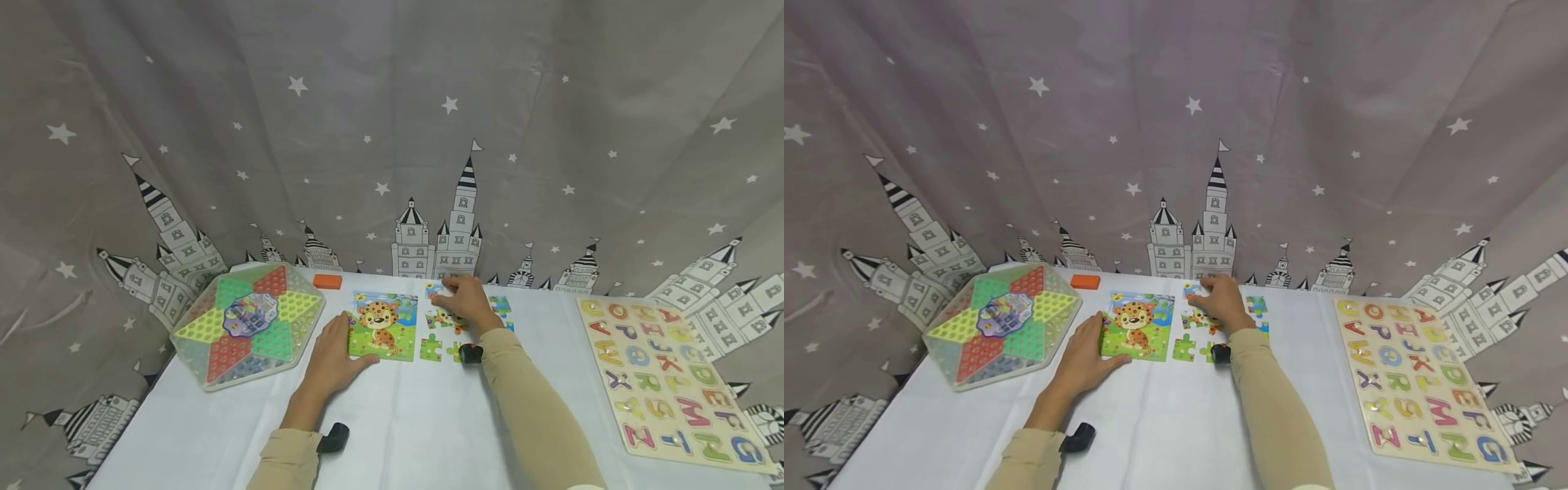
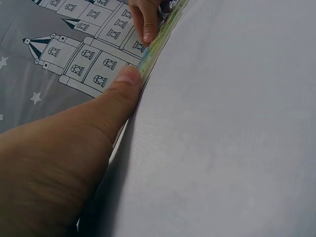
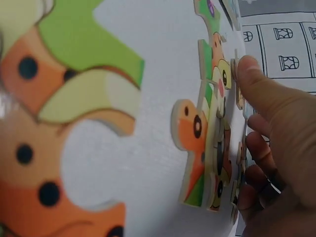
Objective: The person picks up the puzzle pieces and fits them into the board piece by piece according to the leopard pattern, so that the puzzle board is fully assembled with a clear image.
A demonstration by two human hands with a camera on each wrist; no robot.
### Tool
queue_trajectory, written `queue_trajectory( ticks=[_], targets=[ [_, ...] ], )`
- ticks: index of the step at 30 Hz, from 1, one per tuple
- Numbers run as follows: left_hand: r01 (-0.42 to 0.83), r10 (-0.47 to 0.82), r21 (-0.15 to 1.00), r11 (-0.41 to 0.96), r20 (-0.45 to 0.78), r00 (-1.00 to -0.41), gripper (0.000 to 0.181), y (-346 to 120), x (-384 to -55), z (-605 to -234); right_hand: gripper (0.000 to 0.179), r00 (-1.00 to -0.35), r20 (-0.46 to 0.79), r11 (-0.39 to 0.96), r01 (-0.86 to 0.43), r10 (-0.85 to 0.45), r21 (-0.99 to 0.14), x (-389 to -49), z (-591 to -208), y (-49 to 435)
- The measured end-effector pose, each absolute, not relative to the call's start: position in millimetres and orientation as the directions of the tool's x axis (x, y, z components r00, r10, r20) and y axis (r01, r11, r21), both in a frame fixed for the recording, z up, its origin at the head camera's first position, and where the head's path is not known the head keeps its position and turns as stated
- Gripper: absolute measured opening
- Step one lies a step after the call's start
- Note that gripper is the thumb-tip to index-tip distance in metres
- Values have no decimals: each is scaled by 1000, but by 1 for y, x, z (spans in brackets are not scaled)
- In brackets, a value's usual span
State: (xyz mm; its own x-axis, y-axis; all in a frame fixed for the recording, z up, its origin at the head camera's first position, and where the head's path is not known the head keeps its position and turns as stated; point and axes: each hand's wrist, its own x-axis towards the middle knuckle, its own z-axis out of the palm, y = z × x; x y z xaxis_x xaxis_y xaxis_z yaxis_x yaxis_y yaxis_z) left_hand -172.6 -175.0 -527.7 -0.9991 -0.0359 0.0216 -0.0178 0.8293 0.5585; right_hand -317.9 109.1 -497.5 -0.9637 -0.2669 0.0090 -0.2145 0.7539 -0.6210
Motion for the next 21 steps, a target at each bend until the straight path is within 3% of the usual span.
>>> queue_trajectory(
  ticks=[8,10,15,21],
  targets=[
    [-8,-20,544,839,15,-1000,118,-175,-173,-529,57,-976,-51,771,-136,-214,-622,-323,-495,107],
    [-2,-18,543,840,25,-1000,117,-174,-173,-529,49,-980,-62,760,-105,-188,-642,-322,-493,106],
    [-3,-13,536,844,16,-1000,117,-174,-173,-530,30,-985,-84,662,-35,-148,-749,-319,-488,103],
    [0,-18,523,852,29,-999,114,-175,-173,-528,26,-965,-133,530,-8,-228,-848,-313,-477,75]
  ],
)
